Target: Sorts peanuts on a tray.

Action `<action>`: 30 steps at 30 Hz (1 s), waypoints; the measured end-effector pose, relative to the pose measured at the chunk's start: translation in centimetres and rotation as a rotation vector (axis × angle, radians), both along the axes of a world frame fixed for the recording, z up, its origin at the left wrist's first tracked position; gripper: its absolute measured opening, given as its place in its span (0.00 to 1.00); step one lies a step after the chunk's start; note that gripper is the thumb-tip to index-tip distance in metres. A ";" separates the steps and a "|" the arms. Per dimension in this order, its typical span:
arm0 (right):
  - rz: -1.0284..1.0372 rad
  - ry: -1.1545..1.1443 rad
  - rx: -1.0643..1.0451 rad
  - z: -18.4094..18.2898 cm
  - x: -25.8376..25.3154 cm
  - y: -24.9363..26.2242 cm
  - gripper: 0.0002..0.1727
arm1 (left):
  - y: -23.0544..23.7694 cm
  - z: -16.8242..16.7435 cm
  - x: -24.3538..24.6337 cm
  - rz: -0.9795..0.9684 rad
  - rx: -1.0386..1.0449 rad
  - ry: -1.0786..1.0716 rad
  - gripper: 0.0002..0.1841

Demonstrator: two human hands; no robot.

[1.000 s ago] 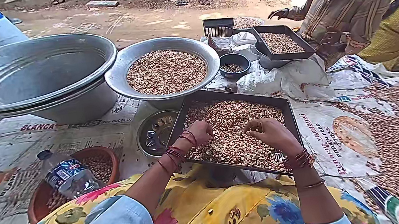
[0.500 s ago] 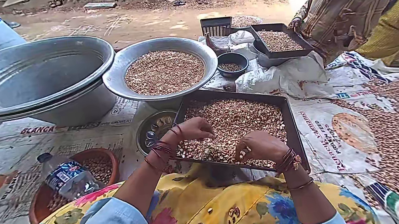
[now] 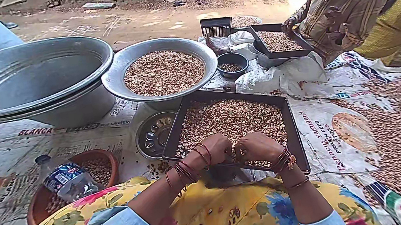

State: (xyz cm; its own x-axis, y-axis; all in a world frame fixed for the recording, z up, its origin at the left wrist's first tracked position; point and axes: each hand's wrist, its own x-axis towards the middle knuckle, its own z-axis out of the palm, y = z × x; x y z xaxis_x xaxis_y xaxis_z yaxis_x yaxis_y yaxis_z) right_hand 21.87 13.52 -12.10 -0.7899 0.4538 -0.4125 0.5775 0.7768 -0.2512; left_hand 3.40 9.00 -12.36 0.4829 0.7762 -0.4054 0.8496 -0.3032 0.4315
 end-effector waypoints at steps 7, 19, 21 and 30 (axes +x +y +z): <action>-0.215 0.111 -0.111 1.0 2.5 1.4 0.17 | 0.2 2.9 -6.9 0.060 -0.501 -0.454 0.09; -0.455 -0.196 -0.299 -2.3 3.5 3.7 0.45 | 1.5 -2.0 0.2 0.334 -0.208 0.105 0.19; -0.413 -0.144 -0.307 -2.3 2.8 3.5 0.36 | 1.4 -2.7 1.5 0.413 -0.180 -0.152 0.24; -0.633 0.522 -0.273 0.6 3.7 3.2 0.22 | 3.6 -0.1 -1.6 0.550 0.286 -0.479 0.19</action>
State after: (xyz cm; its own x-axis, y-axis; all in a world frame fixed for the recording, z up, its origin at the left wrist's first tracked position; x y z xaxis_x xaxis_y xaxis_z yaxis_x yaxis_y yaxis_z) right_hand 25.55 16.74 -11.47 -0.5408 0.8101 -0.2265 0.6399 0.2214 -0.7359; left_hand 1.80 12.56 -12.49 0.0710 0.9975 0.0016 0.6508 -0.0475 0.7578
